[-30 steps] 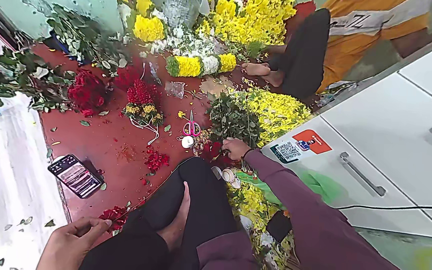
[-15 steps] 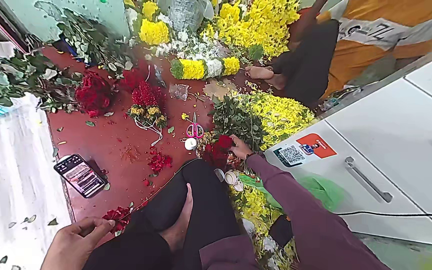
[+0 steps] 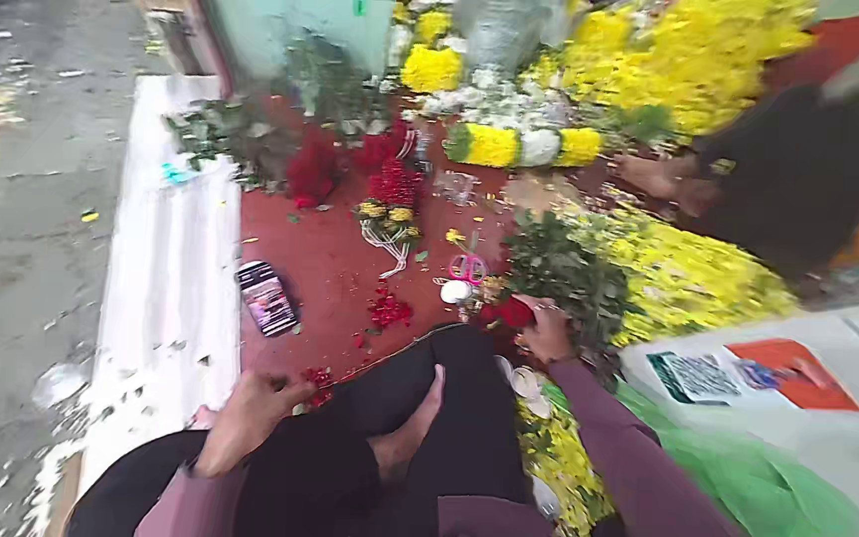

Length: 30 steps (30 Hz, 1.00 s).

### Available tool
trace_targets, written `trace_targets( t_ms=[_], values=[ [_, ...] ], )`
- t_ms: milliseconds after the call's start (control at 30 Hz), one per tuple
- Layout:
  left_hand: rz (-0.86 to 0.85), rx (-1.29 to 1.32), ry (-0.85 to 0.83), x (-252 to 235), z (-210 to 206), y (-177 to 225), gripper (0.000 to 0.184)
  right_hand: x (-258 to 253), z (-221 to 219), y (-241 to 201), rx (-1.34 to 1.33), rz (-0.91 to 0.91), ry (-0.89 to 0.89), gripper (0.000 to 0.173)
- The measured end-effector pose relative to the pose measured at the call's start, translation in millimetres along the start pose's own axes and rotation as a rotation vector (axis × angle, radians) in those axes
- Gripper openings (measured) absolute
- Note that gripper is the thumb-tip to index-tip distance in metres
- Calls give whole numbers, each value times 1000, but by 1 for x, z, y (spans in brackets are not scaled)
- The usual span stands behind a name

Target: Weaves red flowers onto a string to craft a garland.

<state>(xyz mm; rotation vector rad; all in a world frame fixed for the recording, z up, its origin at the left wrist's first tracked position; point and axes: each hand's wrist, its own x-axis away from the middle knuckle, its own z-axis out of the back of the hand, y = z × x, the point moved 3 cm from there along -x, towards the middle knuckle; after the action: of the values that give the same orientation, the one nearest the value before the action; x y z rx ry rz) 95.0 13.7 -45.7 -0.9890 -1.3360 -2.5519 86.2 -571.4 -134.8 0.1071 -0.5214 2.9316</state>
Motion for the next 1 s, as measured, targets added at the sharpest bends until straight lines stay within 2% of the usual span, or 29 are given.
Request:
trace_targets(
  t_ms=[67,167,267,367,500,533,567,600,667,700,767,867,933,1000],
  values=[
    [25,9,-13,1,1,3,22,2,-4,-9,175,138,-68,60],
    [52,33,-27,-1,0,3,23,6,-8,-11,373,188,-112,74],
    [67,58,-34,-1,-1,3,22,7,0,-8,424,198,-38,59],
    [63,54,-41,-1,0,4,22,3,19,-7,300,122,101,40],
    [58,51,-57,-1,0,4,22,12,35,-3,317,80,241,33],
    [54,51,-54,-2,-1,3,21,20,31,1,327,93,208,30],
    [52,52,-50,-2,-2,2,21,27,23,3,307,91,108,26],
    [56,50,-50,-2,-1,2,22,33,13,4,267,13,-48,23],
    [68,45,-56,-2,1,1,22,32,10,6,28,-254,-307,30],
    [74,44,-62,-2,-1,1,22,31,21,12,-172,-386,-323,37],
    [67,46,-63,-2,-1,3,21,21,45,23,-600,-527,-204,46],
    [38,46,-53,-2,-1,7,22,9,74,19,-1038,-492,51,44],
    [34,42,-47,-1,-1,5,21,5,85,-10,-1194,-408,103,41],
    [16,20,-43,-4,-4,3,20,1,91,-52,-1231,-336,83,42]
  ],
)
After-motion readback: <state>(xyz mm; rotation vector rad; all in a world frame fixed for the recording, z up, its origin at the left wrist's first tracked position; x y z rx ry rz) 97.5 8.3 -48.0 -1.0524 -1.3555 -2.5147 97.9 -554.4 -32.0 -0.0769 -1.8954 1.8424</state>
